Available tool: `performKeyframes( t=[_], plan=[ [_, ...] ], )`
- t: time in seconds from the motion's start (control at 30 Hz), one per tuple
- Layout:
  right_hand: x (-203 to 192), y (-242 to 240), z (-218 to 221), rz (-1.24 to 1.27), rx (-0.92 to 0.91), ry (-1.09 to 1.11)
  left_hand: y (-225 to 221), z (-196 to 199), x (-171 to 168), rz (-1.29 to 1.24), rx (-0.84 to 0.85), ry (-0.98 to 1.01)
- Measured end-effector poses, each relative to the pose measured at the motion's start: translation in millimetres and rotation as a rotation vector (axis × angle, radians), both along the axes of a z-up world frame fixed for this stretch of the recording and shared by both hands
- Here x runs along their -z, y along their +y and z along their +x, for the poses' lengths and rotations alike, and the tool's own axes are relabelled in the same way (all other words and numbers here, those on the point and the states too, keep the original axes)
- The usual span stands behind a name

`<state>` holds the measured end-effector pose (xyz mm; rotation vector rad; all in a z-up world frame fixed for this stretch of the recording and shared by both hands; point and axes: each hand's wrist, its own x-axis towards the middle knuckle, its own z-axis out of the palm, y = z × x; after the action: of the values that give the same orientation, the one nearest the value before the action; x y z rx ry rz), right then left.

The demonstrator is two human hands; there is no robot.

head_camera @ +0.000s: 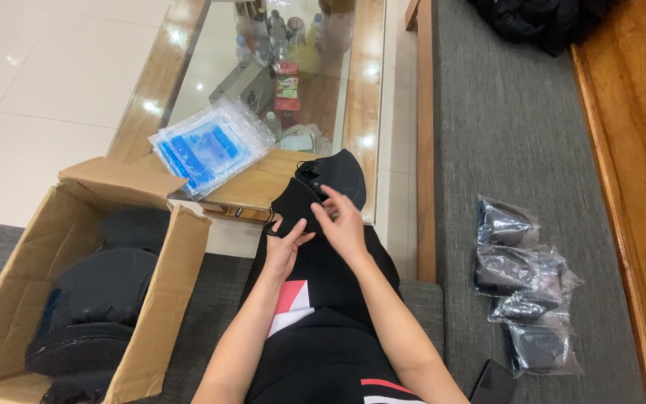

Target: The person is inspecting black face masks and packing them into plastic sleeves and a cardboard box.

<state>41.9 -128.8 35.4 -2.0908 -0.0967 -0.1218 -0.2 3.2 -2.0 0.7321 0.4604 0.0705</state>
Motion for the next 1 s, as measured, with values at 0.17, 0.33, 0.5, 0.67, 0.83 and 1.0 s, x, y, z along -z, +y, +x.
performKeyframes(
  t=[0.17,0.33,0.5,0.67,0.83,1.0],
  plan=[
    [-9,7,-13,-0.038,-0.046,-0.049,3,-5,-11,0.06,0.032,-0.008],
    [-12,4,-16,-0.211,-0.072,-0.282,2,-1,5,0.066,0.054,-0.013],
    [-2,8,-27,-0.382,-0.066,-0.475,1,1,15,0.088,0.017,-0.014],
    [-3,13,-36,-0.329,-0.156,-0.455,4,6,29,0.099,-0.004,-0.001],
    [13,12,-37,-0.28,-0.179,-0.437,2,3,15,0.064,-0.014,-0.008],
    [14,9,-30,-0.209,-0.085,-0.387,2,0,8,0.072,0.003,-0.018]
  ],
)
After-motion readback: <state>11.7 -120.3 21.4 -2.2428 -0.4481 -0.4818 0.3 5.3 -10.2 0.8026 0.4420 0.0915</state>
